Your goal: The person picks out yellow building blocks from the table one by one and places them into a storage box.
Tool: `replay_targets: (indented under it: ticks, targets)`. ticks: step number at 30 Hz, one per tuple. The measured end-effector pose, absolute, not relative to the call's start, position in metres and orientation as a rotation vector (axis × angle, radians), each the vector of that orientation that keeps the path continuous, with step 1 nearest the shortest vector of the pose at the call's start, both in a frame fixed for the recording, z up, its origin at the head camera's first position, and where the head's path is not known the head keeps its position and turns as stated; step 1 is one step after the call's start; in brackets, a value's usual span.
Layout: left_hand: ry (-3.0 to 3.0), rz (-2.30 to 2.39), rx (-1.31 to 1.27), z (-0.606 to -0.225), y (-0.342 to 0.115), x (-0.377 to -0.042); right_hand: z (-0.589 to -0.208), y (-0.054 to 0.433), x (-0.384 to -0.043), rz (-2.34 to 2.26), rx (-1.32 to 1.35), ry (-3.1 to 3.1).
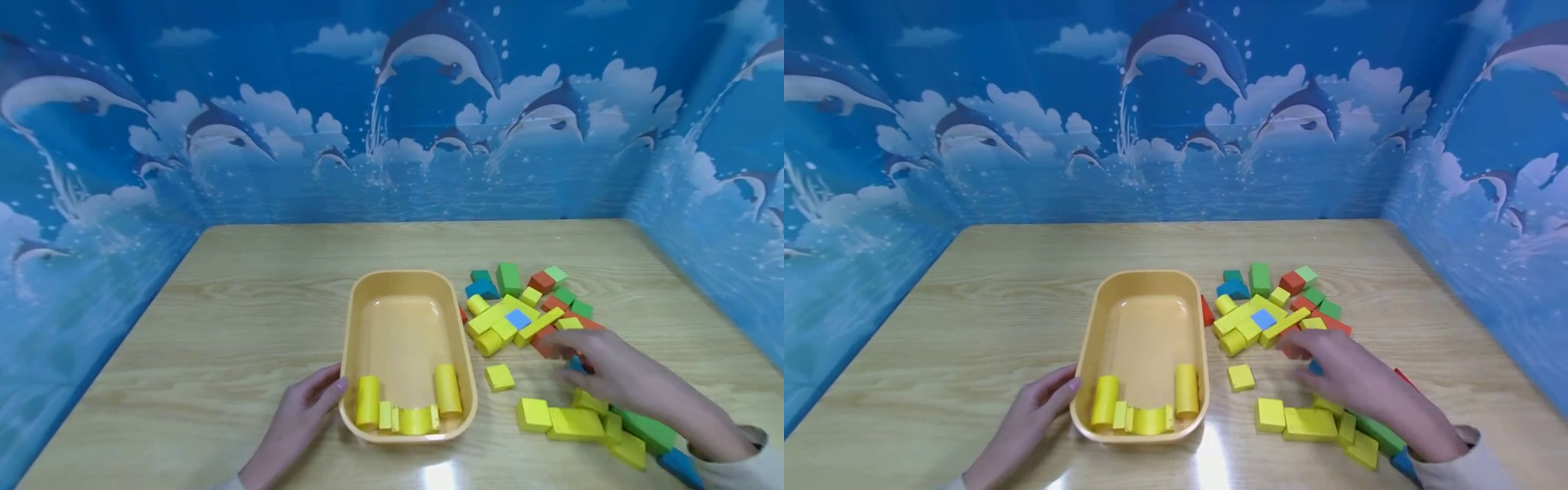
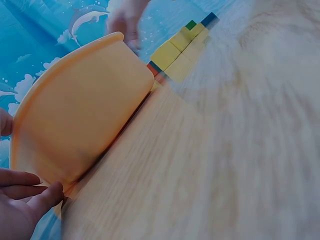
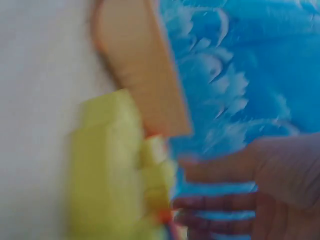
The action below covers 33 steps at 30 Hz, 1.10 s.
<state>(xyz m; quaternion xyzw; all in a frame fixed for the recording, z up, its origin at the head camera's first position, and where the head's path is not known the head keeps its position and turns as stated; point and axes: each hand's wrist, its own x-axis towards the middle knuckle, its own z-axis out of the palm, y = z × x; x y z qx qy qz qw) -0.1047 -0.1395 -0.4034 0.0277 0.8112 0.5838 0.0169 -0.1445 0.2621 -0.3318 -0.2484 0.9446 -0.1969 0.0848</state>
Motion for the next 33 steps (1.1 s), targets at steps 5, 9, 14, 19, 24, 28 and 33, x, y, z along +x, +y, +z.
replay_targets:
  ticks: [5, 9, 14, 19, 24, 28, 33]
  targets:
    - [2.515, 1.833, 0.097, -0.403, -0.14, -0.104, -0.359, 0.298, -0.124, -0.548, -0.662, 2.639]
    - [2.508, 1.842, 0.1, -0.402, -0.14, -0.104, -0.373, 0.302, -0.114, -0.445, -0.691, 2.719]
    - [2.505, 1.829, 0.075, -0.401, -0.141, -0.105, -0.379, 0.297, -0.108, -0.4, -0.755, 2.839]
    - [2.503, 1.833, 0.054, -0.401, -0.141, -0.105, -0.362, 0.291, -0.114, -0.407, -0.695, 2.883]
    - [2.505, 1.832, 0.057, -0.403, -0.14, -0.106, -0.329, 0.258, -0.13, -0.558, -0.81, 3.015]
    - [2.512, 1.824, 0.06, -0.404, -0.139, -0.106, -0.314, 0.205, -0.141, -0.636, -0.96, 2.966]
    - [2.514, 1.818, 0.063, -0.404, -0.14, -0.106, -0.313, 0.14, -0.149, -0.539, -1.078, 2.863]
